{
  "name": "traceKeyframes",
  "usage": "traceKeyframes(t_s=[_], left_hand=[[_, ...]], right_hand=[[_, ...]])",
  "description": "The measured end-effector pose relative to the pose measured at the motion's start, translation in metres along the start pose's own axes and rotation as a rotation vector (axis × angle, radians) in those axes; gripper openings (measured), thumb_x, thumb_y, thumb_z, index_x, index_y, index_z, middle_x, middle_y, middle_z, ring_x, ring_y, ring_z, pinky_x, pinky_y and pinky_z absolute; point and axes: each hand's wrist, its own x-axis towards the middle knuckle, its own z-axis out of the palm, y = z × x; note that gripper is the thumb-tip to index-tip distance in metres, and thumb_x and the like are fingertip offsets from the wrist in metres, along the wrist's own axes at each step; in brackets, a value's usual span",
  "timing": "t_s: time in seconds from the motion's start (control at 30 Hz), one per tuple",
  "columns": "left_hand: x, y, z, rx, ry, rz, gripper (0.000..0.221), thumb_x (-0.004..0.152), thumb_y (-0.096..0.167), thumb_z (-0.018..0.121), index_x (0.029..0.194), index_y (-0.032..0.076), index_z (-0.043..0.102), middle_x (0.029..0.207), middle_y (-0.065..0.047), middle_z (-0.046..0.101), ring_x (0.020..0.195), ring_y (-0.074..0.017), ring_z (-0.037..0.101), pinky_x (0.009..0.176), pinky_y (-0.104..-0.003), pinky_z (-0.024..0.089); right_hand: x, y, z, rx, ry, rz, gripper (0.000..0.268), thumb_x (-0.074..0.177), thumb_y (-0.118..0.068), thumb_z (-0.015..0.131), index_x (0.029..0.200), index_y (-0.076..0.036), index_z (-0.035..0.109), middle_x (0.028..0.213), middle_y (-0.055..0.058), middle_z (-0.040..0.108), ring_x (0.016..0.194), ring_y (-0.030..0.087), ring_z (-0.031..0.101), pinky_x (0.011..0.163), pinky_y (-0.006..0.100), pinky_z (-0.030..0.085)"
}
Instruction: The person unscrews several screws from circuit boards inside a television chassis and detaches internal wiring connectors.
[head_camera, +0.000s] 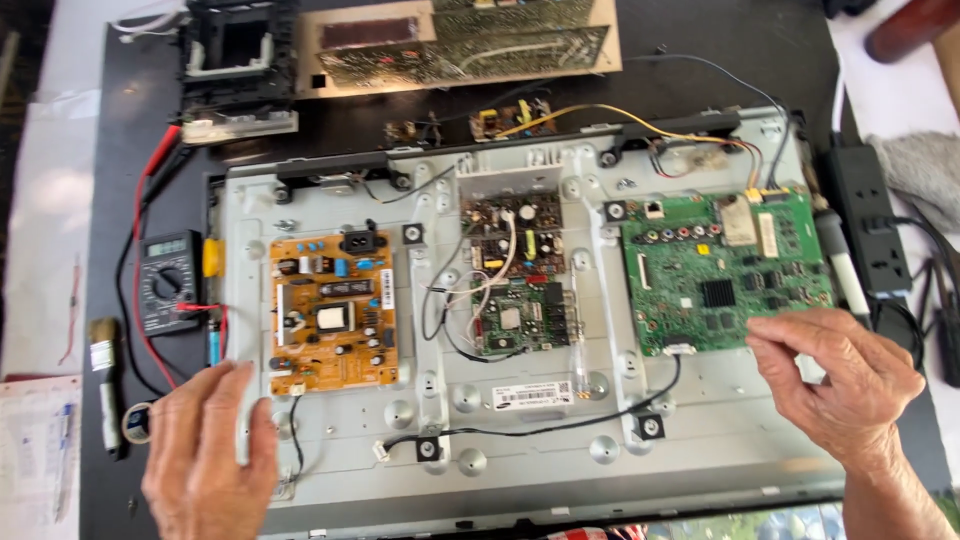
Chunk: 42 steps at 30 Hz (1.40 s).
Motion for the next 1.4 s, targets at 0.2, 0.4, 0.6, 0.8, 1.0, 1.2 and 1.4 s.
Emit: traceKeyframes(t_s=[0.2,0.4,0.6,0.8,1.0,1.2,1.4], left_hand=[[0.043,0.090,0.010,-0.303,0.002,0.212,0.023,0.101,0.014,0.066,0.115,-0.004,0.072,0.116,-0.020,0.070,0.102,-0.0351,0.069,0.091,-0.045,0.058],[0.046,0.108,0.029,-0.358,0.013,0.255,0.027,0.099,0.022,0.068,0.110,0.000,0.078,0.113,-0.017,0.075,0.102,-0.0358,0.071,0.098,-0.050,0.060],[0.037,0.100,0.036,-0.347,0.052,0.289,0.034,0.101,0.024,0.069,0.118,-0.005,0.074,0.117,-0.022,0.074,0.110,-0.0396,0.072,0.111,-0.058,0.051],[0.032,0.079,0.040,-0.297,-0.100,0.310,0.039,0.096,0.028,0.076,0.121,-0.001,0.073,0.123,-0.020,0.073,0.117,-0.0405,0.072,0.113,-0.059,0.052],[0.009,0.056,0.055,-0.150,-0.300,0.196,0.043,0.086,0.035,0.078,0.123,0.012,0.078,0.130,-0.010,0.075,0.130,-0.0322,0.071,0.129,-0.058,0.049],[-0.017,0.018,0.089,-0.031,-0.387,0.192,0.053,0.085,0.045,0.074,0.131,0.019,0.077,0.139,-0.004,0.073,0.139,-0.0271,0.069,0.135,-0.057,0.048],[-0.027,0.024,0.091,-0.182,-0.279,0.184,0.043,0.085,0.035,0.078,0.123,0.015,0.076,0.135,-0.003,0.069,0.136,-0.0310,0.069,0.131,-0.057,0.045]], right_hand=[[-0.021,-0.001,-0.032,-0.075,0.132,0.228,0.008,0.111,0.010,0.070,0.106,0.016,0.074,0.090,0.022,0.068,0.076,0.030,0.058,0.072,0.041,0.046],[-0.091,0.049,-0.055,-0.234,0.448,0.421,0.048,0.124,-0.010,0.050,0.080,0.008,0.055,0.072,0.017,0.050,0.067,0.026,0.043,0.070,0.042,0.034],[-0.114,0.077,-0.062,-0.209,0.486,0.562,0.025,0.116,-0.011,0.032,0.105,0.005,0.048,0.097,0.016,0.047,0.063,0.023,0.047,0.059,0.037,0.038],[-0.101,0.043,-0.069,-0.347,0.182,0.587,0.019,0.098,0.015,0.056,0.114,0.004,0.057,0.119,0.024,0.057,0.109,0.033,0.050,0.070,0.037,0.050],[-0.159,0.061,-0.071,-0.429,0.019,0.882,0.005,0.112,-0.006,0.073,0.115,-0.004,0.070,0.109,0.012,0.074,0.090,0.022,0.069,0.085,0.040,0.051],[-0.151,0.045,-0.059,-0.327,-0.110,0.953,0.016,0.104,-0.019,0.076,0.114,-0.008,0.077,0.098,0.007,0.071,0.075,0.018,0.065,0.072,0.034,0.056],[-0.142,0.062,-0.041,-0.416,-0.058,0.881,0.015,0.102,-0.021,0.081,0.113,-0.011,0.079,0.095,0.003,0.067,0.071,0.016,0.062,0.070,0.037,0.053]])
